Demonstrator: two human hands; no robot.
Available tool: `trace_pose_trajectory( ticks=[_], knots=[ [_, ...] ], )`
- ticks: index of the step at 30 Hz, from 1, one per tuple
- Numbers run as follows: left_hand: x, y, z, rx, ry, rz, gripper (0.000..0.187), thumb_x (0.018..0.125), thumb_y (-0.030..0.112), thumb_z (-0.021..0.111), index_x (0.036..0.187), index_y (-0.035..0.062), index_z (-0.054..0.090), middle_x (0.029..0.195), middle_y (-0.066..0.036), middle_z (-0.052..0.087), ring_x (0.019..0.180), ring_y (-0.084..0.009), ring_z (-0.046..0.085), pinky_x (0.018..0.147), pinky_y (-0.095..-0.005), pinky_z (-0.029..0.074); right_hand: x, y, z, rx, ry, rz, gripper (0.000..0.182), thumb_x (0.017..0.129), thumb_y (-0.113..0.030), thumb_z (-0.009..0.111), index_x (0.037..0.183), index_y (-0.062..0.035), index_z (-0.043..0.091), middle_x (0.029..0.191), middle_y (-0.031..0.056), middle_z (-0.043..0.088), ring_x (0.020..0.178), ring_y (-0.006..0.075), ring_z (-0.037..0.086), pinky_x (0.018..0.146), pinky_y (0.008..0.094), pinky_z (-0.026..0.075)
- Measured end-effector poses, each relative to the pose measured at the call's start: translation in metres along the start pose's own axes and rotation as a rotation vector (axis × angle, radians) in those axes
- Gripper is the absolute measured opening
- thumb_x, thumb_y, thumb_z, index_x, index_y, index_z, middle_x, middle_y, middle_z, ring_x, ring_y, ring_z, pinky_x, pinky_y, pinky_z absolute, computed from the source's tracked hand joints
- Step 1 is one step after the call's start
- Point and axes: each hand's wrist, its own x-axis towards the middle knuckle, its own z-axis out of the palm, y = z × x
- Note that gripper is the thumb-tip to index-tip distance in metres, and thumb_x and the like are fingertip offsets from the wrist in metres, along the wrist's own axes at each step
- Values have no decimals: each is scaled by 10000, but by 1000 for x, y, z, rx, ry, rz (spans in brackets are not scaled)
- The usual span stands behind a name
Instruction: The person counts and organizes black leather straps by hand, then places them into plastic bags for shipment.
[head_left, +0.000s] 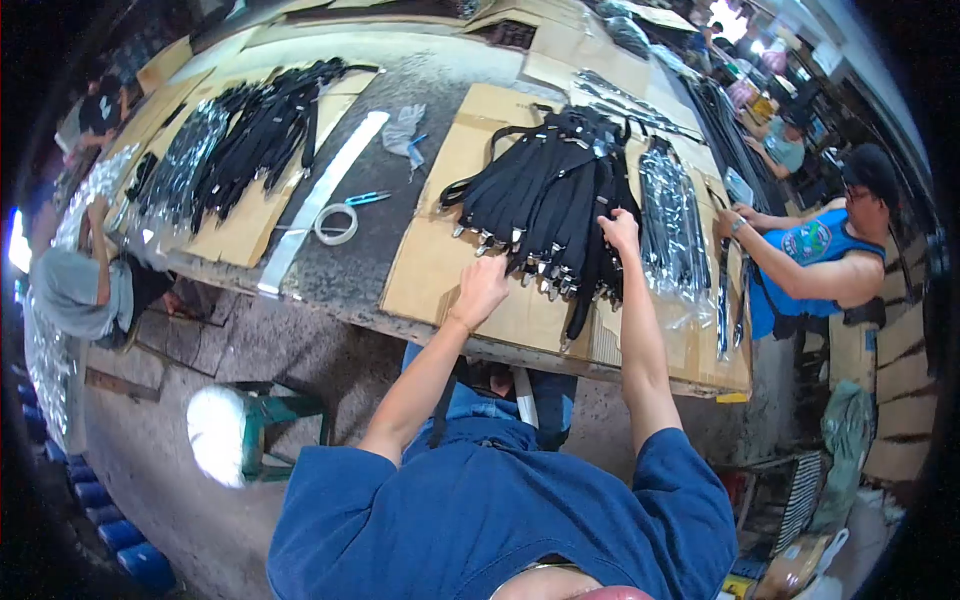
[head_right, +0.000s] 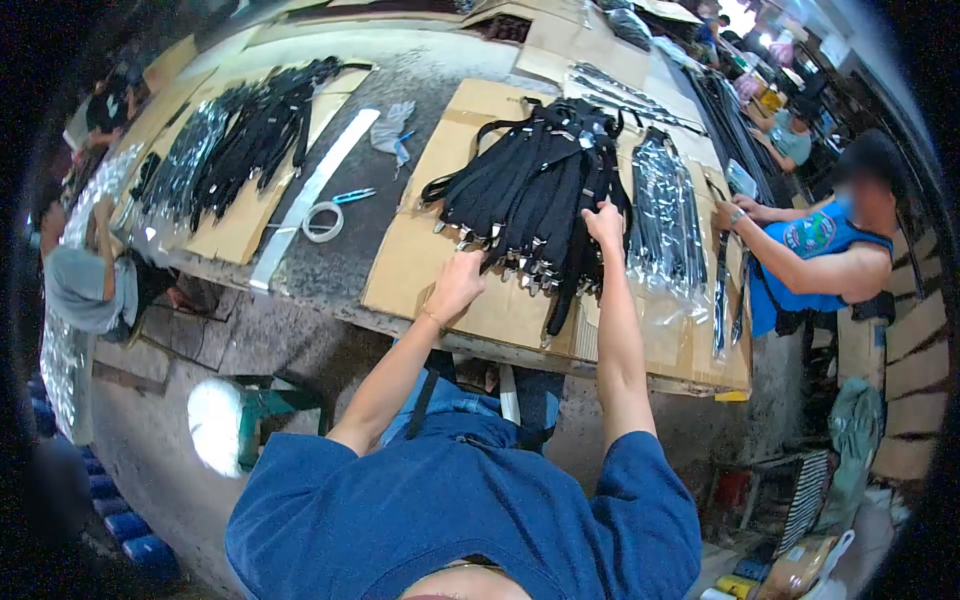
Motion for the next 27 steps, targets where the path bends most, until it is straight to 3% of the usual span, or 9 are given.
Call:
trace_pose_trajectory(
  ticks=[3, 6, 10, 13, 16, 17, 22, 25, 27],
  knots=[
    [-12, 8, -14, -23, 403, -10, 185, 736, 32, 555, 916, 22, 516, 847, -188, 608, 799, -419, 589, 672, -494, 468, -5, -2, -3, -13, 113, -39, 487, 758, -315, 706, 1102, 20, 621, 1024, 210, 660, 1003, 322, 627, 888, 385, 476],
    [-16, 6, -16, -80, 425, -108, 224, 769, 20, 525, 987, 17, 474, 917, -242, 590, 786, -437, 607, 685, -516, 478, -28, -10, -15, 64, 152, -23, 485, 762, -314, 704, 1105, 18, 619, 1010, 198, 666, 997, 322, 628, 887, 383, 476],
    [-22, 2, -25, -229, 56, -219, 399, 807, 169, 624, 1129, 13, 446, 987, -281, 607, 919, -430, 600, 788, -500, 475, -137, -17, -37, 298, 94, -18, 447, 753, -275, 701, 1078, 21, 618, 930, 199, 664, 893, 334, 642, 814, 395, 488],
    [-25, -16, -12, -385, -53, -202, 553, 792, 227, 673, 1235, 6, 428, 1022, -281, 613, 945, -403, 609, 830, -462, 478, -218, 4, -15, 198, 35, -91, 483, 772, -245, 707, 1174, -21, 561, 1049, 203, 588, 1001, 347, 571, 867, 412, 451],
    [-36, -42, 5, -449, 94, -23, 604, 788, 217, 682, 1286, -3, 421, 1027, -255, 623, 925, -382, 620, 839, -434, 484, -261, 0, -3, 175, -41, -39, 537, 768, -207, 721, 1221, -9, 512, 1132, 232, 529, 1067, 373, 505, 925, 420, 407],
    [-41, -47, 13, -641, 47, -135, 540, 786, 179, 676, 1253, -6, 477, 1037, -237, 625, 947, -374, 614, 861, -412, 481, -268, 3, 1, 173, -70, -49, 537, 768, -207, 721, 1221, -9, 512, 1132, 232, 529, 1067, 373, 505, 925, 420, 407],
    [-65, -30, 6, -70, 395, 58, 491, 754, 220, 724, 1191, 46, 583, 1223, -192, 536, 1152, -344, 498, 980, -421, 414, -271, -33, 1, 169, 387, -194, 432, 810, -150, 681, 1177, 11, 521, 1103, 211, 525, 1041, 331, 516, 889, 407, 424],
    [-90, -35, -8, -185, 641, -124, 385, 750, 206, 722, 1084, 43, 621, 1195, -158, 542, 1168, -333, 471, 980, -414, 406, -263, -60, 14, 621, -50, -193, 270, 878, -114, 611, 1097, 38, 567, 884, 120, 608, 760, 181, 569, 678, 307, 461],
    [-112, -77, -15, -161, 791, -276, 322, 765, 206, 703, 1030, 35, 636, 1134, -161, 571, 1117, -322, 512, 941, -410, 426, -262, -79, 28, 605, -172, -314, 271, 886, -117, 604, 1103, 40, 564, 873, 114, 610, 753, 176, 565, 678, 305, 457]
  ],
)
